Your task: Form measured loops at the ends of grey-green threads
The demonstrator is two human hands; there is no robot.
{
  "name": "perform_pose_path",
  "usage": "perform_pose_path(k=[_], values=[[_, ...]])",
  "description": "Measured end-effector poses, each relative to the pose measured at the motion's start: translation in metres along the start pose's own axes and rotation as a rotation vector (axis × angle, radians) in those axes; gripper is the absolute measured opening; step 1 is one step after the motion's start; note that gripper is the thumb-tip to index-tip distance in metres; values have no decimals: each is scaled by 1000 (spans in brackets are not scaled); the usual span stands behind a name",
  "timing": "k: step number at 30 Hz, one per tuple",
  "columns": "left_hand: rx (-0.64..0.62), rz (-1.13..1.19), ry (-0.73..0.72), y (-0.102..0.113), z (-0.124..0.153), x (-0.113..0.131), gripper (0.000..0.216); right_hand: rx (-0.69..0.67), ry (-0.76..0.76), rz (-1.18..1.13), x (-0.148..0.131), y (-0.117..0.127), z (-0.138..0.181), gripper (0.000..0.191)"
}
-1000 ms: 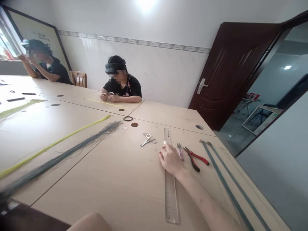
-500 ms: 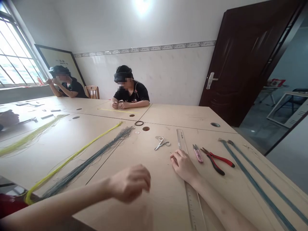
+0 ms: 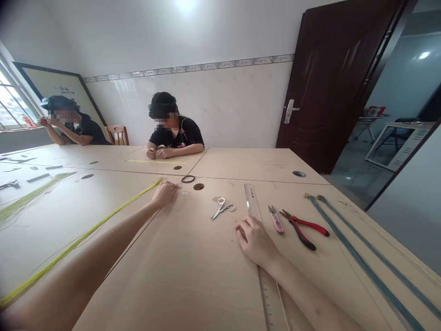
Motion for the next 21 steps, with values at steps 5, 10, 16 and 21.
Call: perform_pose_path(k=[5, 10, 16, 21], values=[[-28, -48, 23, -9, -7, -2, 24, -2, -5, -11, 1, -1, -1, 17], [-46, -75, -28, -9, -6, 5, 24, -7, -11, -17, 0, -1, -2, 17], [-55, -65, -139, -5, -1, 19, 23, -9, -19, -17, 2, -1, -2, 17], [-71, -104, -119, -4, -2, 18, 24, -6, -22, -14, 1, -1, -1, 16]])
Point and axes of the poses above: each hand's wrist, its own z-axis away from the middle knuckle, its own y-axis out of the back of the hand, x = y × z, the point moved 4 cm from there along -z, towards the middle knuckle, and after that the axes turned 13 degrees about -x, right-handed, at the moved point
